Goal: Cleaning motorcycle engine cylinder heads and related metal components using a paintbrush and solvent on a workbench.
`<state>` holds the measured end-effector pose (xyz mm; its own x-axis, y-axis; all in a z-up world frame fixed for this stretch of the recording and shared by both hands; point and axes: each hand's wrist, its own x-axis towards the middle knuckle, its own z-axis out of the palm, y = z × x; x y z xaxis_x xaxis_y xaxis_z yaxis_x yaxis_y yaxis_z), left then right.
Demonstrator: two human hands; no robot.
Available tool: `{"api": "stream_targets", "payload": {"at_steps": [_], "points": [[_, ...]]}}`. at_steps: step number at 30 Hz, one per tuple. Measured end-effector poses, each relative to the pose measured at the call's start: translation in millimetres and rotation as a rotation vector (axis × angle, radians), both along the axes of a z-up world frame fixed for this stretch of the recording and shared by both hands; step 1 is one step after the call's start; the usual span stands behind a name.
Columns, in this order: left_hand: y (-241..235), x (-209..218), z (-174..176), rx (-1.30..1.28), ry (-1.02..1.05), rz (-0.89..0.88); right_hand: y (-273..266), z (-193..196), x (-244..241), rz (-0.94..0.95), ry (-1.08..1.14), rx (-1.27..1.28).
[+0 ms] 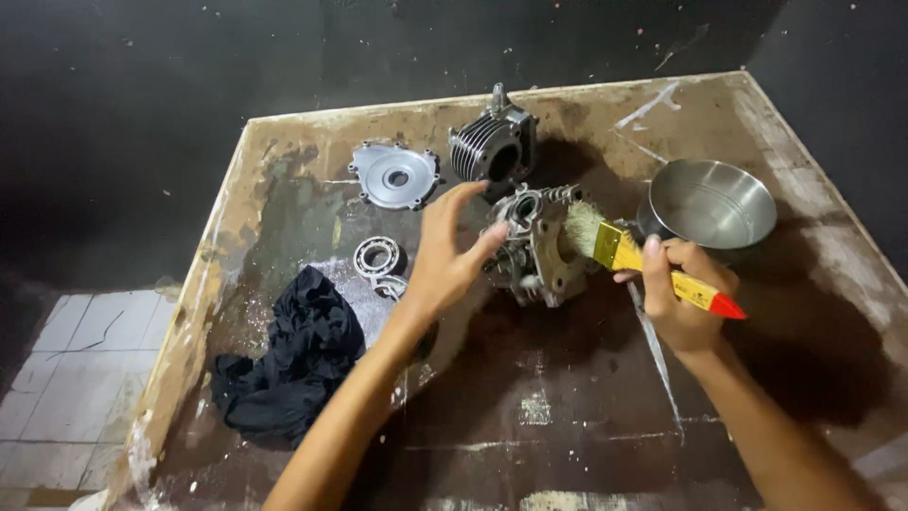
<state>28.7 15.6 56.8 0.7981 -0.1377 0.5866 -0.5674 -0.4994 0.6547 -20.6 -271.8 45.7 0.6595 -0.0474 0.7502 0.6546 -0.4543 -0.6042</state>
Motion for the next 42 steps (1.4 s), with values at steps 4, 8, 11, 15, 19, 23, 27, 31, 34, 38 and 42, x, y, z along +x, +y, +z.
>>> {"api": "stream_targets", "payload": {"at_steps": [4, 8, 11, 15, 19, 23, 27, 31, 34, 38, 42], "points": [[-10, 34, 35, 0.277, 0.022, -0.432, 5, 14, 1, -0.054, -0.036, -0.056], [-17, 62, 40, 0.613, 0.211, -0.46, 5, 8, -2, -0.025, -0.015, -0.044], [-9, 74, 24, 0.574, 0.097, -0.532, 5, 6, -3, -0.02, -0.005, -0.046], [-7, 72, 20, 0.449, 0.05, -0.535, 5, -1, 1, -0.018, -0.005, -0.008], [-14, 57, 27, 0.498, 0.189, -0.395, 3, -1, 3, -0.001, -0.004, 0.011], [-15, 57, 12, 0.524, 0.149, -0.235, 7, -4, 8, 0.004, -0.001, 0.025], [-28, 38, 14, 0.461, 0.146, -0.045, 5, -3, 10, 0.02, 0.015, 0.042], [-32, 31, 14, 0.38, 0.147, 0.037, 3, -5, 10, -0.016, 0.002, 0.05], [-25, 23, 13, 0.251, 0.32, 0.125, 0, -13, 12, -0.04, 0.012, 0.069], [-11, 10, 0, -0.002, 0.461, 0.273, 6, -14, 11, -0.061, 0.038, 0.089], [-10, 3, -23, -0.131, 0.453, 0.332, 14, -8, 7, 0.0, 0.055, 0.049]]}}
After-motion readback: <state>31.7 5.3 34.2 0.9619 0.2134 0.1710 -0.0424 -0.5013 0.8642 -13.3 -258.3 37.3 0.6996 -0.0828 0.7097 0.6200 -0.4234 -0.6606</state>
